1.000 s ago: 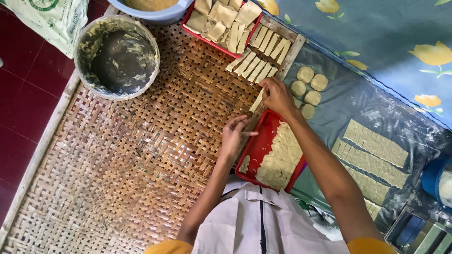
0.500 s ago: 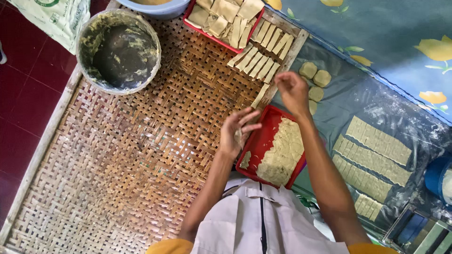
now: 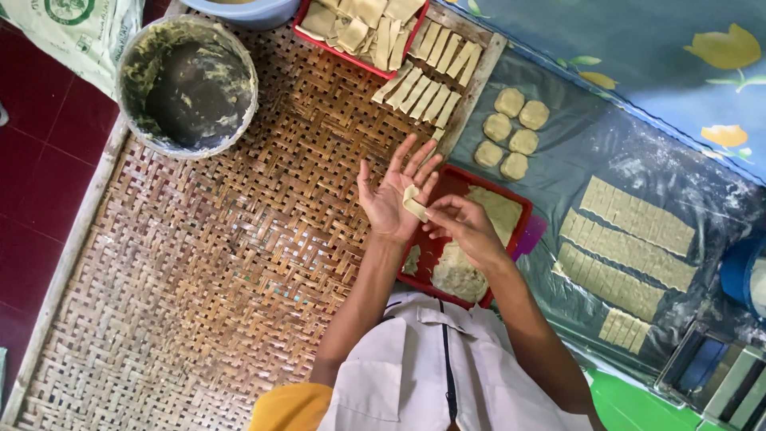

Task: Wrap filling into strips of dough to prepare snacks.

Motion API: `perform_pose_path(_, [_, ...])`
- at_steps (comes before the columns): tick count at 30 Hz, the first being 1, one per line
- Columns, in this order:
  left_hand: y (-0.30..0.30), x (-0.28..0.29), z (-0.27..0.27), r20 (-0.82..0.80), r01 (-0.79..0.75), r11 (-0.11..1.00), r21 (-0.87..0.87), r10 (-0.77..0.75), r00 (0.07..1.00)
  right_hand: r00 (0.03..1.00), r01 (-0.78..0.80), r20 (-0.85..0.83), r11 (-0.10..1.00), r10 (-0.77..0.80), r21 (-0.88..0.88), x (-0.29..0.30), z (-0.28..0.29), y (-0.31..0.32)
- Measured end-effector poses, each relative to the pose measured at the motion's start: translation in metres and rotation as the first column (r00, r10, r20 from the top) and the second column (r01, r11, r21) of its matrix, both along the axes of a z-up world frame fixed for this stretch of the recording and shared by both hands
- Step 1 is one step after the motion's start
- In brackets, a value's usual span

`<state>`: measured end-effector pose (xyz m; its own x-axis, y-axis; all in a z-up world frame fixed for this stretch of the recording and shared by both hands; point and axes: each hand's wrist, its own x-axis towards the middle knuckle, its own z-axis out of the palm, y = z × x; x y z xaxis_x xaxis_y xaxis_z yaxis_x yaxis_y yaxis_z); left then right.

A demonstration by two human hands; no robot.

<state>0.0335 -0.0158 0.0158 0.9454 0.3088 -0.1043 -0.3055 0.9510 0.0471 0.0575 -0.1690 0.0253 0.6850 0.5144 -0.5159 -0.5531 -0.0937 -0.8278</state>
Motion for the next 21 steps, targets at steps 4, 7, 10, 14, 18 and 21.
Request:
perform_pose_path(4, [-0.005, -0.007, 0.002, -0.004, 0.023, 0.996, 0.081, -0.023, 1.000, 0.999, -0.009, 0.037, 0.998, 0.007, 0.056, -0.003, -0.002, -0.002])
perform_pose_path(7, [-0.007, -0.011, 0.002, 0.008, 0.031, 0.987, 0.159, -0.033, 0.999, 0.998, -0.055, 0.035, 0.997, 0.053, 0.052, -0.006, 0.011, -0.001])
perform_pose_path(10, [-0.006, -0.016, -0.004, -0.036, 0.055, 0.937, 0.346, -0.045, 0.998, 0.992, -0.125, -0.030, 0.992, 0.125, 0.019, -0.006, 0.022, -0.001])
perform_pose_path(14, [-0.001, -0.025, -0.022, -0.101, 0.117, 0.867, 0.485, -0.078, 0.992, 0.974, -0.219, -0.059, 0.976, 0.218, -0.015, 0.000, 0.046, 0.003])
perform_pose_path(18, [0.009, -0.039, -0.026, -0.458, 0.469, 0.744, 0.475, -0.246, 0.854, 0.859, -0.481, 0.070, 0.847, 0.507, -0.225, 0.019, 0.067, 0.002])
perform_pose_path(21, [-0.001, -0.049, -0.042, -0.530, 0.678, 0.622, 0.393, -0.449, 0.719, 0.743, -0.573, 0.121, 0.719, 0.658, -0.393, 0.035, 0.087, 0.005])
